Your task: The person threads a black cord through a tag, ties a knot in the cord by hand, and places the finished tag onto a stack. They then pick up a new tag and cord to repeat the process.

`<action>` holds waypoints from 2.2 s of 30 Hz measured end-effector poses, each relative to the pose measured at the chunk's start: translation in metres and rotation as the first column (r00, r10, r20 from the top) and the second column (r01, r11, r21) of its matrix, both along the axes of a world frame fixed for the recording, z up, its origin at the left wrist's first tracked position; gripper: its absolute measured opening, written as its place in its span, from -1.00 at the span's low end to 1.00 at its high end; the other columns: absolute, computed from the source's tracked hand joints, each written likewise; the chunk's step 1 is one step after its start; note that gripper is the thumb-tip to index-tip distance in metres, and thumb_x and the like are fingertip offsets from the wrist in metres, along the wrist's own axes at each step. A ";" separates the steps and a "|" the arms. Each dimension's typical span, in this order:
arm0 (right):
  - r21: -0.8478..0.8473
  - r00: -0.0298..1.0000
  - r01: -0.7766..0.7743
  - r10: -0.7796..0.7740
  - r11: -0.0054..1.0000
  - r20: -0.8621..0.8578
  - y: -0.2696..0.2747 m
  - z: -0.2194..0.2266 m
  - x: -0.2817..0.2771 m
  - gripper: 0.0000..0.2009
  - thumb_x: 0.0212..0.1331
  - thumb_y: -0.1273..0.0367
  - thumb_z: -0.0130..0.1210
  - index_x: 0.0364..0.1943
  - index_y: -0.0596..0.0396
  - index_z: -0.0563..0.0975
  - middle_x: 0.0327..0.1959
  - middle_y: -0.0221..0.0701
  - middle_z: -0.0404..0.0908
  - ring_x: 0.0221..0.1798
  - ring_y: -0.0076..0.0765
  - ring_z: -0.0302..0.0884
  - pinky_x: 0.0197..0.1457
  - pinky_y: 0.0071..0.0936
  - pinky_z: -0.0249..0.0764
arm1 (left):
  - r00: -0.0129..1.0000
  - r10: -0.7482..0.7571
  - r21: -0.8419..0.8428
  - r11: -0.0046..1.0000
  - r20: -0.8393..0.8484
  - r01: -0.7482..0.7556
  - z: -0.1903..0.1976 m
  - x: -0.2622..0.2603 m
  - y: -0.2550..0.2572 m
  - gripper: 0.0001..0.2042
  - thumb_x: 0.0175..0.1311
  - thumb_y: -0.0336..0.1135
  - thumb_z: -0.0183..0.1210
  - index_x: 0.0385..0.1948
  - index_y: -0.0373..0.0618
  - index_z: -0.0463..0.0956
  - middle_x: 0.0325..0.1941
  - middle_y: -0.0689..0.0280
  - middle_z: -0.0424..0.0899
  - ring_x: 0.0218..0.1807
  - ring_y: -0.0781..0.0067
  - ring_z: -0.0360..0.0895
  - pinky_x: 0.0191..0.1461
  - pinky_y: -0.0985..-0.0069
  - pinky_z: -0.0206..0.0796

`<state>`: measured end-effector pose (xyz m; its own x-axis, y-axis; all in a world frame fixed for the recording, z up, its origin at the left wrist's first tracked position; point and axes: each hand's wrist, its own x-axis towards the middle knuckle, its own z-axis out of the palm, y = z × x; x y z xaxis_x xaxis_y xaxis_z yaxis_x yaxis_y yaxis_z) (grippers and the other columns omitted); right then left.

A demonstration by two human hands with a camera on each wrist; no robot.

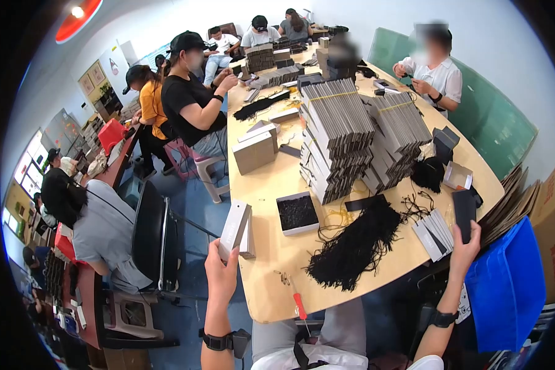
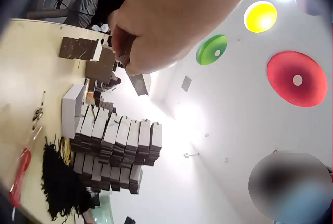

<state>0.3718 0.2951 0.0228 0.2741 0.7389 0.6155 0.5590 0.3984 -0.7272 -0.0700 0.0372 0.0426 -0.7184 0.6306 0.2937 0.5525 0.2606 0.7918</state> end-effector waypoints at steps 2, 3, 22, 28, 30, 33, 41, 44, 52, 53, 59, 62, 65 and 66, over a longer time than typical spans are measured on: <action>-0.138 0.948 -0.286 0.259 0.948 -0.184 -0.036 0.002 -0.023 -0.63 -0.02 0.51 0.30 -0.10 0.28 0.45 -0.21 -0.35 0.54 -0.13 -0.43 0.45 0.06 -0.47 0.35 | 0.997 -0.032 -0.003 0.999 0.072 0.032 -0.001 0.014 -0.014 -0.68 0.26 -0.38 0.14 -0.05 -0.37 0.34 -0.26 0.10 0.56 -0.22 0.38 0.53 -0.21 0.44 0.35; -0.118 0.938 -0.328 0.308 0.937 -0.161 -0.051 -0.008 -0.033 -0.63 -0.05 0.53 0.32 -0.13 0.26 0.46 -0.22 -0.37 0.54 -0.16 -0.46 0.47 -0.01 -0.50 0.40 | 0.996 -0.041 0.015 0.999 0.078 0.040 -0.004 0.022 -0.021 -0.67 0.26 -0.39 0.15 -0.03 -0.37 0.32 -0.25 0.12 0.55 -0.20 0.42 0.52 -0.18 0.46 0.35; -0.430 0.592 -0.788 0.732 0.440 -0.337 -0.276 -0.131 -0.094 -0.59 -0.12 0.45 0.39 -0.24 0.19 0.36 -0.40 -0.31 0.57 -0.31 -0.57 0.50 -0.22 -0.58 0.43 | 0.908 -0.275 0.100 0.961 0.317 0.257 -0.146 0.123 -0.178 -0.63 0.15 -0.46 0.24 -0.06 -0.28 0.27 -0.21 0.19 0.57 -0.22 0.49 0.52 -0.14 0.56 0.34; -0.392 0.617 -0.786 0.656 0.479 -0.436 -0.280 -0.133 -0.098 -0.57 -0.11 0.46 0.40 -0.24 0.21 0.34 -0.40 -0.30 0.55 -0.27 -0.55 0.52 -0.19 -0.57 0.45 | 0.926 -0.275 0.106 0.961 0.260 0.256 -0.162 0.128 -0.186 -0.61 0.09 -0.46 0.29 -0.10 -0.26 0.31 -0.23 0.17 0.58 -0.21 0.43 0.55 -0.13 0.54 0.36; -0.391 0.618 -0.786 0.634 0.479 -0.465 -0.279 -0.138 -0.101 -0.56 -0.13 0.48 0.40 -0.23 0.17 0.33 -0.37 -0.35 0.52 -0.25 -0.56 0.50 -0.16 -0.59 0.42 | 0.925 -0.271 0.103 0.962 0.267 0.252 -0.163 0.130 -0.186 -0.61 0.07 -0.46 0.30 -0.10 -0.25 0.32 -0.23 0.17 0.58 -0.20 0.43 0.55 -0.11 0.54 0.36; -0.404 0.634 -0.772 0.631 0.490 -0.447 -0.276 -0.137 -0.105 -0.55 -0.15 0.50 0.40 -0.23 0.13 0.33 -0.34 -0.42 0.48 -0.24 -0.58 0.47 -0.14 -0.62 0.38 | 0.922 -0.286 0.098 0.958 0.261 0.270 -0.165 0.132 -0.188 -0.60 0.05 -0.46 0.31 -0.10 -0.25 0.32 -0.22 0.18 0.58 -0.19 0.43 0.55 -0.09 0.53 0.37; -0.407 0.676 -0.736 0.613 0.540 -0.409 -0.273 -0.151 -0.111 -0.56 -0.15 0.51 0.40 -0.27 0.10 0.32 -0.37 -0.46 0.46 -0.30 -0.63 0.43 -0.20 -0.66 0.35 | 0.900 -0.321 0.134 0.946 0.294 0.294 -0.177 0.137 -0.188 -0.57 0.03 -0.45 0.34 -0.11 -0.27 0.31 -0.21 0.16 0.58 -0.15 0.40 0.59 -0.07 0.53 0.41; -0.412 0.664 -0.747 0.611 0.522 -0.431 -0.272 -0.153 -0.112 -0.56 -0.16 0.51 0.40 -0.26 0.10 0.32 -0.38 -0.48 0.46 -0.30 -0.64 0.42 -0.20 -0.66 0.35 | 0.913 -0.319 0.116 0.947 0.255 0.299 -0.177 0.139 -0.188 -0.57 0.02 -0.47 0.34 -0.11 -0.27 0.30 -0.21 0.16 0.58 -0.16 0.39 0.60 -0.08 0.53 0.42; -0.362 0.644 -0.763 0.584 0.536 -0.494 -0.273 -0.144 -0.115 -0.60 -0.11 0.46 0.41 -0.27 0.17 0.37 -0.40 -0.40 0.50 -0.28 -0.55 0.51 -0.19 -0.60 0.42 | 0.929 -0.337 0.117 0.940 0.152 0.322 -0.184 0.140 -0.186 -0.58 0.00 -0.50 0.35 -0.14 -0.27 0.30 -0.25 0.15 0.57 -0.21 0.37 0.60 -0.11 0.53 0.42; -0.364 0.647 -0.761 0.580 0.537 -0.495 -0.271 -0.145 -0.116 -0.60 -0.11 0.46 0.41 -0.27 0.17 0.37 -0.40 -0.40 0.50 -0.28 -0.55 0.51 -0.19 -0.60 0.42 | 0.930 -0.337 0.106 0.940 0.143 0.325 -0.184 0.139 -0.185 -0.58 0.00 -0.50 0.35 -0.14 -0.27 0.30 -0.25 0.15 0.57 -0.22 0.37 0.60 -0.12 0.53 0.42; -0.341 0.601 -0.798 0.620 0.497 -0.505 -0.263 -0.154 -0.127 -0.61 -0.08 0.44 0.41 -0.27 0.18 0.37 -0.37 -0.40 0.51 -0.25 -0.57 0.50 -0.16 -0.61 0.42 | 0.947 -0.306 0.092 0.950 0.100 0.297 -0.174 0.141 -0.172 -0.59 0.01 -0.50 0.34 -0.14 -0.27 0.32 -0.28 0.14 0.57 -0.26 0.39 0.61 -0.16 0.56 0.42; -0.354 0.574 -0.817 0.578 0.456 -0.581 -0.260 -0.152 -0.132 -0.60 -0.07 0.45 0.40 -0.25 0.17 0.37 -0.37 -0.40 0.52 -0.25 -0.55 0.49 -0.16 -0.59 0.42 | 0.947 -0.302 0.096 0.952 0.107 0.292 -0.172 0.142 -0.167 -0.59 -0.03 -0.50 0.35 -0.17 -0.26 0.34 -0.30 0.15 0.58 -0.29 0.34 0.58 -0.18 0.51 0.41; -0.330 0.590 -0.801 0.567 0.499 -0.575 -0.256 -0.159 -0.134 -0.65 -0.06 0.45 0.38 -0.27 0.18 0.41 -0.36 -0.43 0.53 -0.27 -0.57 0.48 -0.17 -0.60 0.40 | 0.942 -0.335 0.000 0.942 -0.022 0.335 -0.184 0.137 -0.171 -0.57 -0.02 -0.54 0.34 -0.15 -0.26 0.30 -0.28 0.20 0.57 -0.23 0.47 0.59 -0.14 0.59 0.41; -0.354 0.625 -0.775 0.546 0.524 -0.558 -0.254 -0.161 -0.133 -0.69 -0.04 0.46 0.37 -0.29 0.19 0.44 -0.36 -0.45 0.54 -0.27 -0.59 0.46 -0.18 -0.61 0.39 | 0.942 -0.335 -0.002 0.942 -0.020 0.335 -0.184 0.138 -0.170 -0.57 -0.02 -0.54 0.34 -0.15 -0.26 0.30 -0.28 0.20 0.57 -0.23 0.47 0.59 -0.14 0.59 0.41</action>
<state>0.2392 0.0411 -0.1381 -0.3398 0.9393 0.0476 -0.0319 0.0391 -0.9987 0.0684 -0.1330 -0.1412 -0.4595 0.8336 0.3065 0.6231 0.0566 0.7801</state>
